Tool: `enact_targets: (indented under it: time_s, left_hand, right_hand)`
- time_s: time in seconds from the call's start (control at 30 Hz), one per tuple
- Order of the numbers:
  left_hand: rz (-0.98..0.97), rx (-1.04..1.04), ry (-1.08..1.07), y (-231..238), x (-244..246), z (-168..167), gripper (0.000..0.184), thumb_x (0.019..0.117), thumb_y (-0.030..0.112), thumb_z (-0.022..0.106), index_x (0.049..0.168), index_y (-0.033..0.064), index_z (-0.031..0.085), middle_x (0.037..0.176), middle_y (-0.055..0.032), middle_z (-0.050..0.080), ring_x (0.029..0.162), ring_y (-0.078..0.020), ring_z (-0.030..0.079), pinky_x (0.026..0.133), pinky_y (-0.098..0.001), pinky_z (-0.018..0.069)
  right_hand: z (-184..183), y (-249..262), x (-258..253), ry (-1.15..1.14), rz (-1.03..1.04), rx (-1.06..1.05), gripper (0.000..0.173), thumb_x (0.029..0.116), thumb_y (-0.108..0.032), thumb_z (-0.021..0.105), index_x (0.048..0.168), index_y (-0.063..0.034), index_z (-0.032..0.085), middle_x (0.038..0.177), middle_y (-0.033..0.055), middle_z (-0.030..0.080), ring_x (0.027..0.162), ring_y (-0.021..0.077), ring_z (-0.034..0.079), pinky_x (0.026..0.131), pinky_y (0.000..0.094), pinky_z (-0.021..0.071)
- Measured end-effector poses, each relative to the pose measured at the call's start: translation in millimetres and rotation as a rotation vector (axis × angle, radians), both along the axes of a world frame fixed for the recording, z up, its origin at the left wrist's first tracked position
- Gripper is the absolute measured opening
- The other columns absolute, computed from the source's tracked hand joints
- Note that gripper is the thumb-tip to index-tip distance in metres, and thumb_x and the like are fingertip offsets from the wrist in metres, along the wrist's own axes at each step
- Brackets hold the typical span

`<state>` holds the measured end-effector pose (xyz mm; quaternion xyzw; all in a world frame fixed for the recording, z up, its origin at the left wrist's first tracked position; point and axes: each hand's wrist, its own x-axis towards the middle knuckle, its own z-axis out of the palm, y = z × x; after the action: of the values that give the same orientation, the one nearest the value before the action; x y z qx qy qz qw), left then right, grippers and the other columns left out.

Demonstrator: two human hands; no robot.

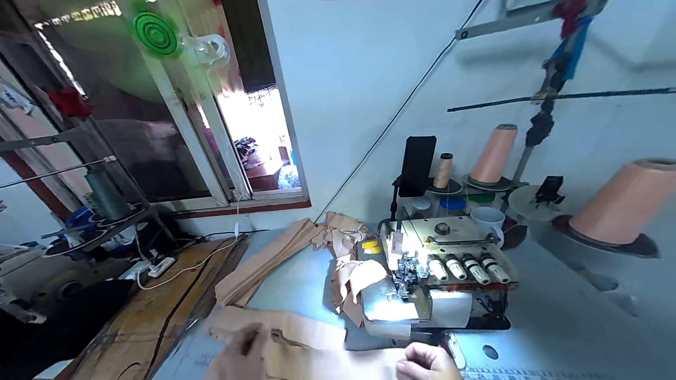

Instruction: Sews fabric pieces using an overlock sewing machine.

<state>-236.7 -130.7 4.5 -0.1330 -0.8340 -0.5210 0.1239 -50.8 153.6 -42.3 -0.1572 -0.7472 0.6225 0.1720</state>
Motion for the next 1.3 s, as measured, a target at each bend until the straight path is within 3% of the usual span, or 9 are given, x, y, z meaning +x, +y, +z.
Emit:
enact_targets:
  time_s: [0.07, 0.2, 0.3, 0.53, 0.7, 0.9, 1.3]
  left_hand:
    - [-0.205, 0.242, -0.191, 38, 32, -7, 0.018, 0.0945, 0.006, 0.066, 0.107, -0.0074, 0.068, 0.092, -0.0086, 0.071, 0.076, -0.0092, 0.067, 0.069, -0.0293, 0.0582]
    - [-0.419, 0.349, -0.283, 97, 80, -24, 0.015, 0.0913, 0.000, 0.067, 0.104, -0.0073, 0.068, 0.087, -0.0060, 0.070, 0.074, -0.0069, 0.067, 0.067, -0.0260, 0.0580]
    - [-0.442, 0.395, -0.357, 116, 95, -28, 0.022, 0.0898, -0.004, 0.066, 0.111, -0.0087, 0.066, 0.091, -0.0066, 0.071, 0.078, -0.0064, 0.068, 0.074, -0.0244, 0.0586]
    - [-0.395, 0.455, -0.430, 119, 96, -28, 0.012, 0.0893, -0.006, 0.067, 0.101, -0.0043, 0.068, 0.080, -0.0032, 0.069, 0.068, -0.0071, 0.066, 0.063, -0.0234, 0.0566]
    - [-0.385, 0.546, -0.543, 119, 98, -22, 0.029, 0.0884, -0.012, 0.065, 0.116, -0.0080, 0.058, 0.087, -0.0054, 0.070, 0.076, -0.0088, 0.069, 0.073, -0.0262, 0.0593]
    - [-0.382, 0.491, -0.332, 120, 100, -31, 0.020, 0.0882, -0.008, 0.065, 0.108, -0.0073, 0.068, 0.087, -0.0024, 0.072, 0.076, -0.0034, 0.068, 0.075, -0.0215, 0.0581]
    - [-0.399, 0.483, -0.214, 117, 103, -31, 0.020, 0.0877, -0.008, 0.067, 0.107, -0.0091, 0.069, 0.088, -0.0015, 0.074, 0.079, -0.0020, 0.069, 0.078, -0.0205, 0.0588]
  right_hand:
    - [8, -22, -7, 0.041, -0.097, 0.042, 0.011, 0.0895, -0.005, 0.070, 0.091, 0.0044, 0.074, 0.079, 0.0071, 0.071, 0.073, 0.0092, 0.066, 0.074, 0.0305, 0.0556]
    - [22, -56, -16, 0.047, -0.249, 0.187, 0.013, 0.0904, -0.008, 0.071, 0.094, 0.0026, 0.077, 0.084, 0.0126, 0.075, 0.077, 0.0191, 0.072, 0.078, 0.0398, 0.0586]
    - [26, -66, -17, 0.082, -0.281, 0.293, 0.015, 0.0912, -0.006, 0.069, 0.097, 0.0037, 0.078, 0.089, 0.0166, 0.075, 0.084, 0.0259, 0.073, 0.083, 0.0429, 0.0583]
    - [27, -71, -19, 0.079, -0.305, 0.375, 0.017, 0.0911, -0.005, 0.067, 0.099, 0.0028, 0.079, 0.085, 0.0170, 0.073, 0.081, 0.0269, 0.071, 0.079, 0.0416, 0.0575]
    - [25, -72, -22, 0.109, -0.319, 0.388, 0.017, 0.0901, -0.003, 0.067, 0.099, 0.0023, 0.080, 0.083, 0.0165, 0.072, 0.080, 0.0267, 0.071, 0.078, 0.0408, 0.0577]
    - [23, -73, -24, 0.135, -0.311, 0.388, 0.016, 0.0896, -0.003, 0.067, 0.098, 0.0022, 0.080, 0.083, 0.0161, 0.073, 0.079, 0.0260, 0.071, 0.078, 0.0398, 0.0581]
    - [22, -75, -23, 0.195, -0.297, 0.393, 0.016, 0.0887, -0.001, 0.067, 0.099, 0.0023, 0.080, 0.081, 0.0159, 0.072, 0.076, 0.0243, 0.071, 0.075, 0.0364, 0.0584]
